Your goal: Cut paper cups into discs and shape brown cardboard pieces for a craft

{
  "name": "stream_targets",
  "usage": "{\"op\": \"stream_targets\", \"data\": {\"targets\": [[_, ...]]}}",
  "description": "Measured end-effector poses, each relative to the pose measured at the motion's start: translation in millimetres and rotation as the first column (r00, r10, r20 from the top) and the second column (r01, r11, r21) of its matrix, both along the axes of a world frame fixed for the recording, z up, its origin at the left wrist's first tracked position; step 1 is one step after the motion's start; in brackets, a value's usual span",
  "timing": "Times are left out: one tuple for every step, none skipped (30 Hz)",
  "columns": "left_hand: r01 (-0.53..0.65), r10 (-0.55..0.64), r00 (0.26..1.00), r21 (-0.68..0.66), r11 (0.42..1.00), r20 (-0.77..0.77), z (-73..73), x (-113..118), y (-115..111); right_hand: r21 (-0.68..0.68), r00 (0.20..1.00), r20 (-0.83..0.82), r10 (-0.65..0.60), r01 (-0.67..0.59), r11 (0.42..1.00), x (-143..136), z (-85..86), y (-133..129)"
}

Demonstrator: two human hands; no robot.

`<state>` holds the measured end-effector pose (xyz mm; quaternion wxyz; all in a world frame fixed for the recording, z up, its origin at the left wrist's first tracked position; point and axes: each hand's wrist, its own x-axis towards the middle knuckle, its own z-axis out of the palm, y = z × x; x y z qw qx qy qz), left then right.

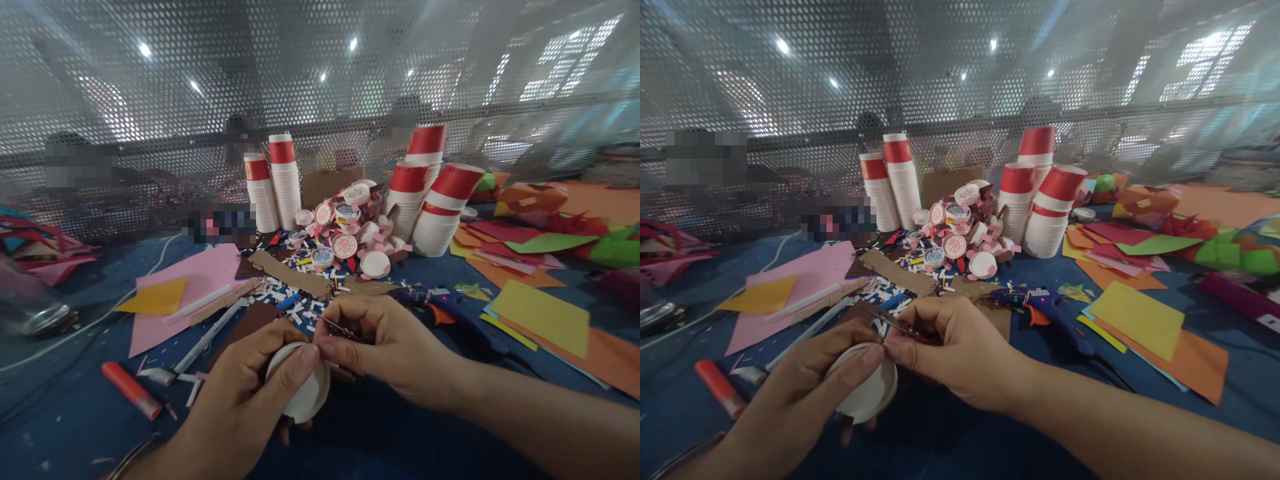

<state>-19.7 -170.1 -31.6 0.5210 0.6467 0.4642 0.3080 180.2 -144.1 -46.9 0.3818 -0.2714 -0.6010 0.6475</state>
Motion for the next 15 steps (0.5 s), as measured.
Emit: {"op": "stream_targets", "data": {"targets": [[0.003,-0.003,1.0,-0.012,1.0,-0.002,-0.8,-0.2,-0.8,-0.003,1.0,-0.009,0.002,-0.002,1.0,-0.3,0.3,-0.3],[0.009,-0.009,1.0,-0.025,1.0,-0.004,-1.4,-0.4,-1.5,-0.001,1.0,-0.022,0.002,-0.002,1.0,-0.6,0.6,-0.5],[0.013,-0.014,1.0,-0.036,0.999,-0.009,-1.8,-0.5,-2.2,0.007,0.999,-0.035,0.004,-0.004,1.0,-1.0,0.9,-0.6],[0.013,-0.014,1.0,-0.049,0.999,-0.02,-1.9,-0.5,-2.7,0.02,0.999,-0.044,0.004,-0.003,1.0,-1.4,1.0,-0.5],[0.014,-0.016,0.999,-0.06,0.998,-0.035,-1.8,-0.3,-2.9,0.035,0.999,-0.045,0.002,-0.001,0.999,-1.7,1.1,-0.5],[0.009,-0.012,0.998,-0.07,0.998,-0.054,-1.4,0.1,-2.8,0.05,0.999,-0.038,-0.001,0.002,0.999,-2.0,1.0,-0.3],[0.004,-0.011,0.997,-0.084,0.996,-0.073,-0.7,0.7,-2.3,0.066,1.0,-0.026,-0.004,0.006,0.998,-2.3,0.8,-0.2],[0.0,-0.008,0.996,-0.096,0.995,-0.089,0.2,1.5,-1.6,0.075,1.0,-0.013,-0.008,0.009,0.997,-2.6,0.5,0.0],[-0.006,-0.004,0.995,-0.102,0.995,-0.1,1.4,2.4,-0.8,0.08,1.0,-0.004,-0.012,0.012,0.997,-2.8,0.2,0.1],[-0.008,-0.002,0.995,-0.098,0.995,-0.105,2.7,3.3,0.1,0.083,1.0,0.001,-0.014,0.014,0.996,-3.0,-0.1,0.2],[-0.008,-0.001,0.995,-0.086,0.996,-0.104,4.0,4.1,0.8,0.087,1.0,0.003,-0.016,0.016,0.996,-3.1,-0.3,0.2],[-0.004,-0.003,0.995,-0.068,0.998,-0.101,5.3,4.8,1.3,0.092,1.0,0.006,-0.019,0.019,0.996,-3.0,-0.5,0.2],[0.002,-0.007,0.995,-0.051,0.999,-0.101,6.5,5.3,1.6,0.098,1.0,0.01,-0.023,0.022,0.995,-2.9,-0.5,0.1],[0.003,-0.007,0.995,-0.04,0.999,-0.103,7.3,5.6,1.7,0.105,0.999,0.017,-0.027,0.025,0.994,-2.7,-0.4,0.0],[0.002,-0.006,0.994,-0.039,0.999,-0.107,7.8,5.7,1.7,0.114,0.999,0.024,-0.032,0.029,0.993,-2.6,-0.1,-0.1]]}}
